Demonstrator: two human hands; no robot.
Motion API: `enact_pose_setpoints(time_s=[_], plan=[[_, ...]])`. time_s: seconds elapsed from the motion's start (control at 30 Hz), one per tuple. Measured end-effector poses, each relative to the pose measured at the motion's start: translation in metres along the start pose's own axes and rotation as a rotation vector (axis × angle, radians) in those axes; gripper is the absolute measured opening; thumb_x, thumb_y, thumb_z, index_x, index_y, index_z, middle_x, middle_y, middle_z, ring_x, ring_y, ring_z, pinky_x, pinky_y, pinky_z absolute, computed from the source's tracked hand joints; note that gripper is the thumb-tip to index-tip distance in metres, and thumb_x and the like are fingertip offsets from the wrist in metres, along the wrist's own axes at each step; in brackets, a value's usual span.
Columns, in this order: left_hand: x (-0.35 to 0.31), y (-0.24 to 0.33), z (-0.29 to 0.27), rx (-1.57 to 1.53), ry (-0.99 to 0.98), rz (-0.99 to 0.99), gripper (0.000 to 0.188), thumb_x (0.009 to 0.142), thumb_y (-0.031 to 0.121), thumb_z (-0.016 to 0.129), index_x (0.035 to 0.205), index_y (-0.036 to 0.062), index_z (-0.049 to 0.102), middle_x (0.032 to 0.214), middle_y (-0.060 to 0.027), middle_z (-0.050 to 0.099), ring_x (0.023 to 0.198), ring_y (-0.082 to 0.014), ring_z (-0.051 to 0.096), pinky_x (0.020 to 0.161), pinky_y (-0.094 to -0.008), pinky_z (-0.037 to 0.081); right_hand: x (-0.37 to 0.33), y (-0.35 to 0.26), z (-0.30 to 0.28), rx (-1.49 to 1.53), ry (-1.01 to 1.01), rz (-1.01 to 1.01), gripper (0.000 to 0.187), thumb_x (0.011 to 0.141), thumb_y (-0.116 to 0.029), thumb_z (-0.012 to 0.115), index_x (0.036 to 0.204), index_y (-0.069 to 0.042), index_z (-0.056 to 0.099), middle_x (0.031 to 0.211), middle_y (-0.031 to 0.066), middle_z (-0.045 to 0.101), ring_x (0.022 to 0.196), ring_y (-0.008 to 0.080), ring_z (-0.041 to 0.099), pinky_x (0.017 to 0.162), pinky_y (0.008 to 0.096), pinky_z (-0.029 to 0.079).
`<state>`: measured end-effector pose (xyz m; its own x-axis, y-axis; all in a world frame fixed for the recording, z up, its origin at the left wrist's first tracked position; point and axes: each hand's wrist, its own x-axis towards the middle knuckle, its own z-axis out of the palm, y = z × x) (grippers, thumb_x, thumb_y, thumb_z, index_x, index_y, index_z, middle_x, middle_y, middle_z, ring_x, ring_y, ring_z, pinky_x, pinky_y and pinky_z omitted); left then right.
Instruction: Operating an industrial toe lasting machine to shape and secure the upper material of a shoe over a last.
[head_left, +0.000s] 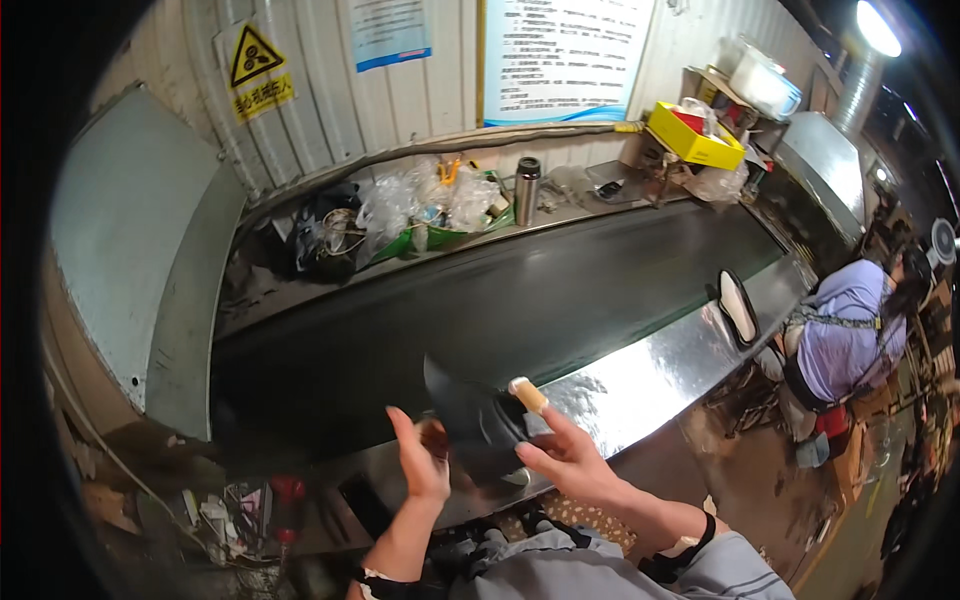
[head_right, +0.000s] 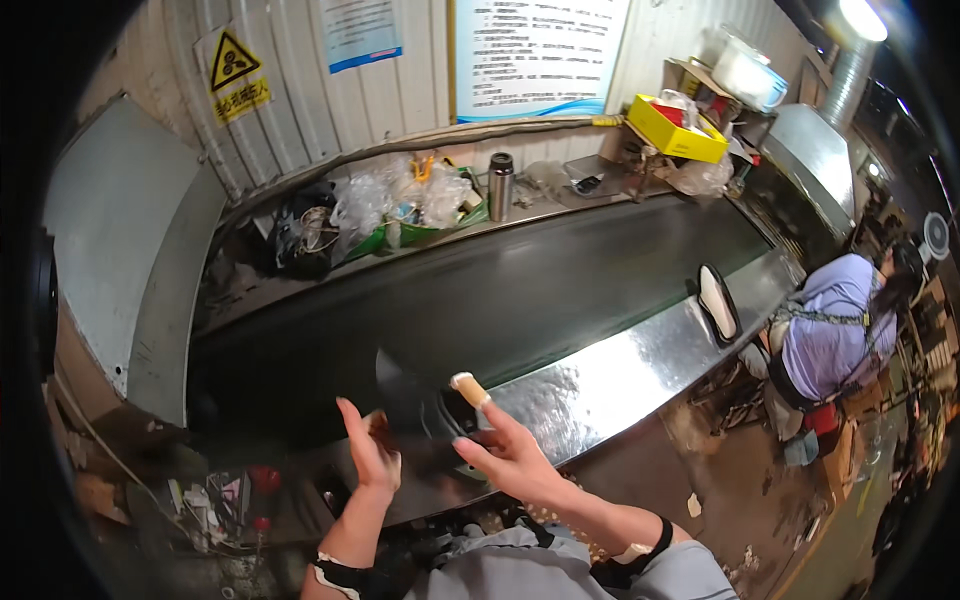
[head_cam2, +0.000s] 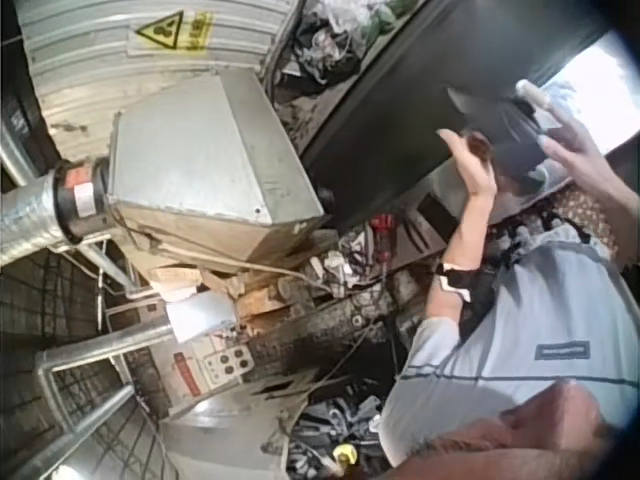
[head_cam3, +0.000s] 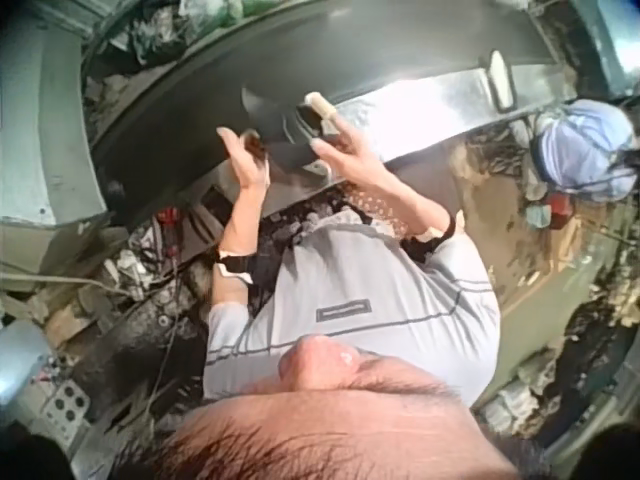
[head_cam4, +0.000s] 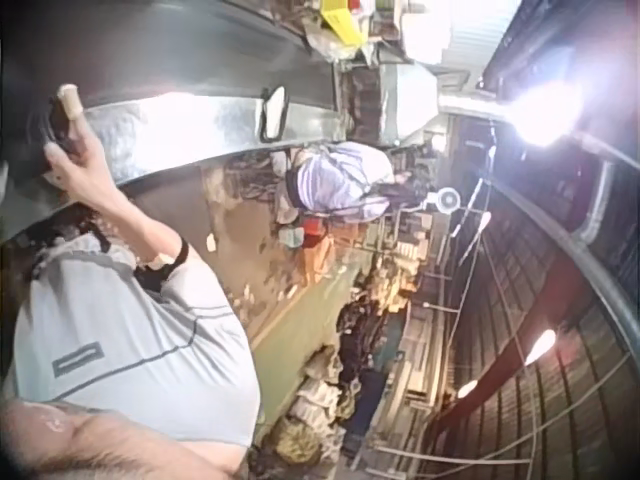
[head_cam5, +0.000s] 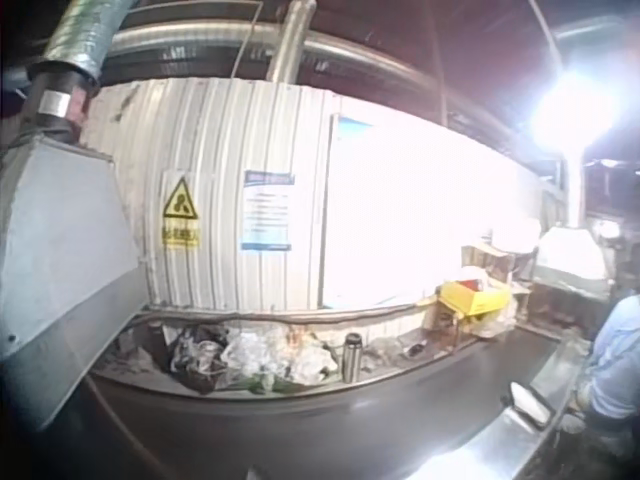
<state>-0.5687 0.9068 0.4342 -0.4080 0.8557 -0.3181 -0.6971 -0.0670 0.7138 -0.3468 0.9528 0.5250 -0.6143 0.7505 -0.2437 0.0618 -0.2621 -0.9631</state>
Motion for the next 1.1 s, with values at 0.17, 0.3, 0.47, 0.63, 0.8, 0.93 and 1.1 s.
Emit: enact_pose_setpoints(time_s=[0.17, 0.3, 0.47, 0.63, 0.8, 0.93, 1.1], plan=[[0.012, 0.002, -0.050, -0.235, -0.017, -0.480, 0.060, 0.103, 0.052, 0.047, 0.124, -0.0015, 0.062, 0.121, -0.0122, 0.068, 0.107, -0.0246, 0.067, 0.093, -0.0357, 0.053, -0.014, 0.089, -0.037, -1.042, -0.269, -0.551, 0.054, 0.087, -0.037, 0.078, 0.124, -0.003, 0.059, 0.073, 0.0059, 0.060, 0.072, 0.0233, 0.062, 0.097, 0.0413, 0.051], [0.037, -0.034, -0.099, 0.021, -0.010, -0.471, 0.034, 0.099, 0.021, 0.062, 0.123, -0.0033, 0.062, 0.122, -0.0132, 0.067, 0.108, -0.0250, 0.067, 0.098, -0.0406, 0.053, -0.022, 0.153, -0.040, -1.208, -0.259, -0.740, 0.044, 0.082, -0.035, 0.081, 0.105, -0.002, 0.063, 0.068, 0.0038, 0.057, 0.068, 0.0229, 0.061, 0.109, 0.0508, 0.045], [0.077, -0.047, -0.116, 0.729, 0.339, -0.122, 0.026, 0.092, 0.021, 0.073, 0.105, -0.0015, 0.074, 0.094, -0.0054, 0.072, 0.086, -0.0143, 0.064, 0.080, -0.0321, 0.050, 0.000, 0.192, -0.032, -1.139, -0.320, -0.578, 0.038, 0.086, -0.025, 0.077, 0.113, -0.002, 0.064, 0.089, 0.0096, 0.062, 0.091, 0.0281, 0.063, 0.110, 0.0482, 0.044], [0.102, -0.053, -0.105, 1.015, 0.564, -0.005, 0.025, 0.091, 0.025, 0.073, 0.098, 0.0014, 0.077, 0.085, -0.0108, 0.074, 0.079, -0.0224, 0.068, 0.076, -0.0376, 0.051, 0.032, 0.200, -0.025, -0.690, 0.009, -0.544, 0.073, 0.073, -0.030, 0.091, 0.126, 0.005, 0.054, 0.127, 0.0203, 0.055, 0.115, 0.0398, 0.054, 0.100, 0.0448, 0.048], [0.094, -0.076, -0.105, 1.187, 0.701, 0.159, 0.031, 0.092, 0.033, 0.069, 0.097, 0.0031, 0.076, 0.093, -0.0187, 0.074, 0.083, -0.0359, 0.069, 0.078, -0.0452, 0.050, 0.032, 0.226, -0.022, -0.423, -0.023, -0.303, 0.103, 0.068, -0.031, 0.096, 0.145, 0.004, 0.039, 0.129, 0.0210, 0.054, 0.121, 0.0360, 0.055, 0.105, 0.0425, 0.044], [0.055, -0.111, -0.106, 1.077, 0.619, -0.115, 0.044, 0.091, 0.037, 0.066, 0.083, -0.0062, 0.070, 0.088, -0.0205, 0.073, 0.083, -0.0364, 0.069, 0.076, -0.0444, 0.050, -0.007, 0.231, -0.064, -0.468, -0.109, -0.341, 0.091, 0.072, -0.026, 0.092, 0.142, 0.004, 0.043, 0.138, 0.0249, 0.052, 0.130, 0.0369, 0.052, 0.108, 0.0396, 0.042], [0.044, -0.129, -0.048, 1.542, 0.795, -0.065, 0.059, 0.078, 0.046, 0.077, 0.115, 0.0020, 0.064, 0.104, -0.0194, 0.069, 0.098, -0.0358, 0.068, 0.091, -0.0454, 0.052, -0.014, 0.233, -0.078, -0.747, -0.209, -0.437, 0.078, 0.081, -0.026, 0.085, 0.140, 0.005, 0.044, 0.136, 0.0271, 0.050, 0.127, 0.0436, 0.050, 0.112, 0.0437, 0.036]])
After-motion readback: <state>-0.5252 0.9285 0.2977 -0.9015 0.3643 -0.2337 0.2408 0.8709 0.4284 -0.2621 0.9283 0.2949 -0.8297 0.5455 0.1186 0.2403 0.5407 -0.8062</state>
